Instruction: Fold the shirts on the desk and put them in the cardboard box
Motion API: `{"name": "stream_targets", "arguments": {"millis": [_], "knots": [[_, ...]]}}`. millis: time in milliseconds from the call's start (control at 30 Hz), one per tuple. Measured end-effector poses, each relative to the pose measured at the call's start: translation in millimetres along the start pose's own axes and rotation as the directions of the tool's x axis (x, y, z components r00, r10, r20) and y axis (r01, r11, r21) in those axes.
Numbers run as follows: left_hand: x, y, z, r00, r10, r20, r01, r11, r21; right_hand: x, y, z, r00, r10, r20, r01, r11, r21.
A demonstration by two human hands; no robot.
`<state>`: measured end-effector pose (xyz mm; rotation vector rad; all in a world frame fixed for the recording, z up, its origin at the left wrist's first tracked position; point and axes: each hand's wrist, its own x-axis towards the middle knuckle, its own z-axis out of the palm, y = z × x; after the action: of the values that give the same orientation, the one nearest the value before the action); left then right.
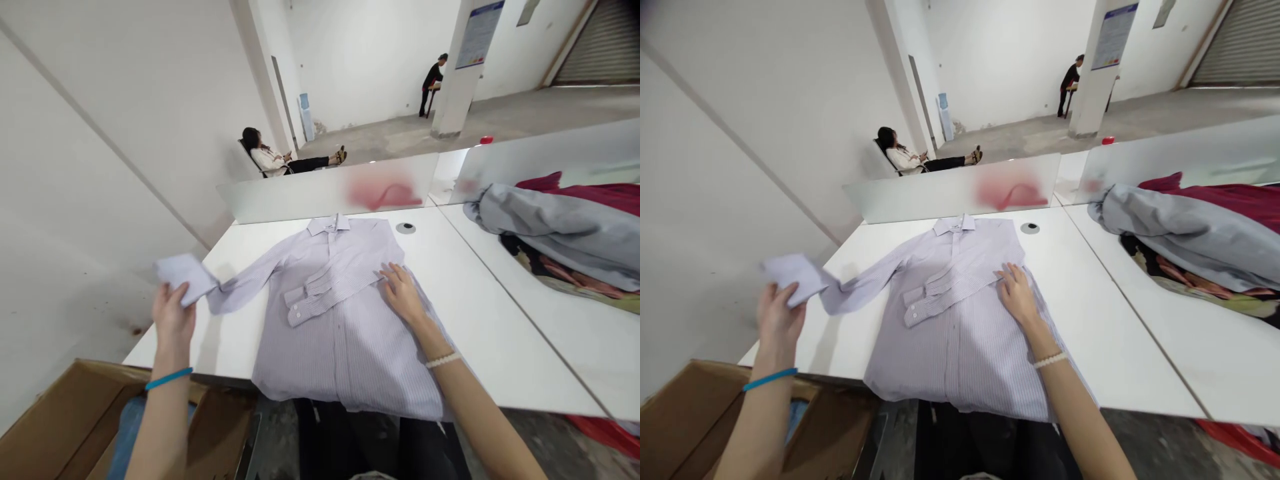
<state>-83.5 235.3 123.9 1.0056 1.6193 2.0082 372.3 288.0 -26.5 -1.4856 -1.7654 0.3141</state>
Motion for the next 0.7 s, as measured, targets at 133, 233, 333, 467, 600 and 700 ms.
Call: {"name": "stream_targets", "arguments": {"millis": [133, 233, 333, 467, 600, 700], "knots": [[-74.7, 22.4, 89.9, 0.768, 0.073, 0.637, -0.139, 0.989, 0.055, 1.1, -18.5, -10.0, 0.938, 0.194, 0.288, -0.337, 0.706, 0.622], [-142.7, 25.4, 134.5, 0.063, 0.024, 0.998, -0.404, 0.915, 0.004, 1.0, -25.2, -12.2, 0.815, 0.234, 0.530, -0.579, 0.351, 0.736], [-187.5, 9.1, 159.3, -0.184, -0.026, 0.983, -0.433, 0.900, -0.058, 0.0, -25.3, -9.8, 0.775, 0.277, 0.568, -0.632, 0.317, 0.707], [-210.4, -21.6, 171.3, -0.251, -0.044, 0.967, -0.409, 0.910, -0.065, -0.5, -25.3, -4.9, 0.840, 0.233, 0.490, -0.538, 0.477, 0.695], [-213.8, -37.8, 172.4, -0.264, -0.050, 0.963, -0.461, 0.884, -0.081, 3.1, -30.5, -12.9, 0.881, 0.135, 0.454, -0.472, 0.320, 0.821], [-203.9, -40.4, 176.2, -0.189, -0.029, 0.982, -0.569, 0.818, -0.085, 4.0, -33.5, -29.5, 0.906, 0.133, 0.402, -0.409, 0.022, 0.912]]}}
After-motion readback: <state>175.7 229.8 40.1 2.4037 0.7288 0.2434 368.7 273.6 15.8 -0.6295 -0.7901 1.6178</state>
